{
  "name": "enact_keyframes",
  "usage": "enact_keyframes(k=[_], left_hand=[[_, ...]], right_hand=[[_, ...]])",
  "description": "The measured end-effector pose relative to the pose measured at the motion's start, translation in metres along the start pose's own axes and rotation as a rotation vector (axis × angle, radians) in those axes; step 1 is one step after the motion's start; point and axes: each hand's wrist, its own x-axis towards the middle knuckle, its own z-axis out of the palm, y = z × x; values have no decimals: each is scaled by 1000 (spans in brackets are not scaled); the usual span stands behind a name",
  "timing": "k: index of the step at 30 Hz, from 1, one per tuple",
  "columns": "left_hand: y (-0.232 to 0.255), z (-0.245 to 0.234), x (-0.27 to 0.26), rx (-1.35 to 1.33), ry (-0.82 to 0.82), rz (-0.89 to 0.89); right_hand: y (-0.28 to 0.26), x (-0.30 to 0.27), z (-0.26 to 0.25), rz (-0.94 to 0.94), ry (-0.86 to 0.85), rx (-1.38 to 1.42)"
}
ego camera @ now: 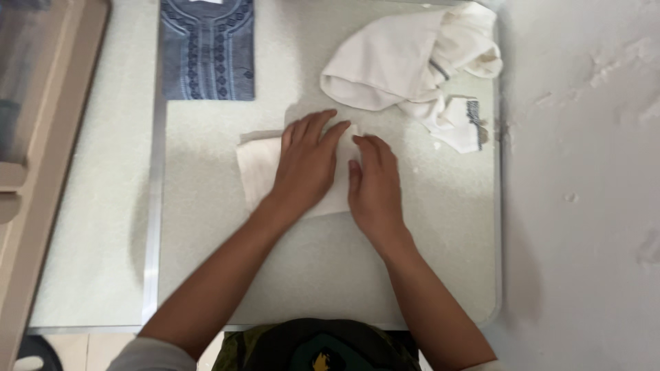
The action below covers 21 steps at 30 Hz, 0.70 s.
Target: The person folds two shirts on a table by laying them flat, folding the sleeves inward, and then folding the bodies into rectangular shapes.
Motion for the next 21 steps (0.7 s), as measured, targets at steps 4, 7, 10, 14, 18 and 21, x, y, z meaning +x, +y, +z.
enact_keyframes(k=[4,7,10,14,18,21], left_hand=[[-6,-11,-39,58,21,-125],[-20,-16,-53,71,13,-170],[-33,-14,-57,118,-2,-168],[-39,-9,-59,150,-12,-181],[-39,-9,-59,147,-15,-194],[-38,-11,-59,160,-31,-192]], right_hand=[[-10,2,29,-207,-74,-110],[-5,12,46,-187,-138,-139],[1,14,54,-172,-109,-234],[3,9,63,-184,-72,-364],[2,9,63,-184,-88,-415],[0,11,63,-169,-113,-449]])
